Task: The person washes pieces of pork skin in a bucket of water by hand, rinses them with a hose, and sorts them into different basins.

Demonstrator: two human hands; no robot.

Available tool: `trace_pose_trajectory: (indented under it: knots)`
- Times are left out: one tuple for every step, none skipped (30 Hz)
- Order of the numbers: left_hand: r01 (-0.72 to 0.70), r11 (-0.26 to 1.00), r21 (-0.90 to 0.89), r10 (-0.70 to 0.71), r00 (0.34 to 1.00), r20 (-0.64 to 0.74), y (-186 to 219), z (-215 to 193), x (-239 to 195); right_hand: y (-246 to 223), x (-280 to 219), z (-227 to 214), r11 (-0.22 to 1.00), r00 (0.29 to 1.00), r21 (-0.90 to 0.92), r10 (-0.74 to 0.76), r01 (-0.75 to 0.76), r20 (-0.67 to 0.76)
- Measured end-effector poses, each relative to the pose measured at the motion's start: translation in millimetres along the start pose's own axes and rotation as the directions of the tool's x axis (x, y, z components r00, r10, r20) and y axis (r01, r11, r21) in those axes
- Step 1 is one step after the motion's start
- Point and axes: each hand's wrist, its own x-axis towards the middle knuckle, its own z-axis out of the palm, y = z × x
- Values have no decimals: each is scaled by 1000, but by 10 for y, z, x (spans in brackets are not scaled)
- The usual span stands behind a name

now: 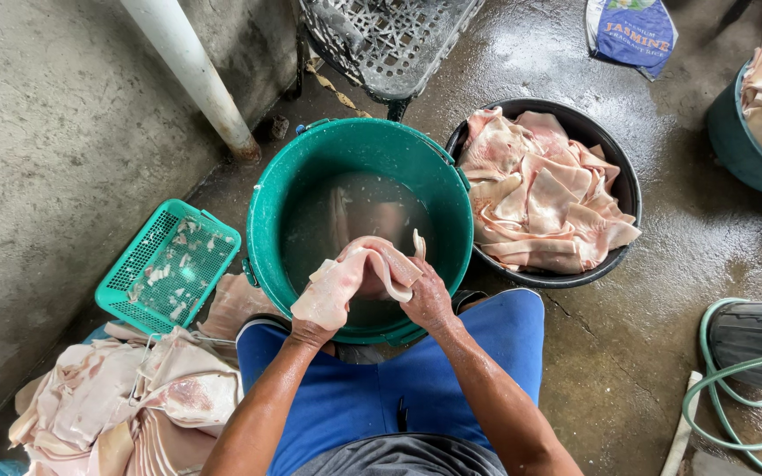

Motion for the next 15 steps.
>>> trace_pose_trajectory:
  knots:
    - [9,1000,-6,-9,1000,6,-3,0,0,-9,7,-3,1000,1000,-3,9,-9,11]
    - [19,1000,-12,-19,1000,12,-5,-1,1,-18,13,-9,1000,1000,4,6,-6,3]
    - [29,999,-19,-29,999,19,-7,-2,-1,-28,13,-12,1000,1000,12,4,-4,-4]
    - [16,1000,-25,-16,1000,10,-9,-2,-4,-37,14,-15,1000,1000,20,2,-2,-11]
    - [2,999,-33,-2,1000,1,-10,1,-7,-44,8,-20,1000,1000,17,2,-2,-9]
    - [-12,999,-40,12,1000,-7,-11,5,-10,-49,3,-23,1000,1000,15,2,-2,-8]
    - [-4,1000,-24,4,1000,-1,-10,9,-9,-51,3,-28,1000,1000,12,2,-2,-7]
    - [4,1000,-8,-4,1000,6,-10,14,-6,-53,3,-33,1000,1000,15,10,-10,-4]
    - [13,1000,9,-13,1000,12,-10,17,-6,-54,3,-34,1000,1000,17,17,-17,0]
    - [23,1000,0,-23,999,22,-11,18,-6,-54,4,-34,1000,1000,19,24,-24,5]
    - [33,999,-8,-33,999,32,-14,17,-5,-52,10,-32,1000,1000,21,13,-13,-1]
    - [43,999,-16,-43,998,42,-18,17,-5,-48,15,-28,1000,1000,22,3,-3,-6]
    - [36,999,-26,-35,999,31,-21,22,-11,-41,8,-21,1000,1000,23,-5,5,-11]
    - [28,999,-35,-27,999,20,-23,28,-17,-35,-1,-12,1000,1000,14,-9,9,-8]
    - [18,999,-44,-18,1000,8,-23,31,-12,-25,1,-11,1000,1000,3,-15,15,-6]
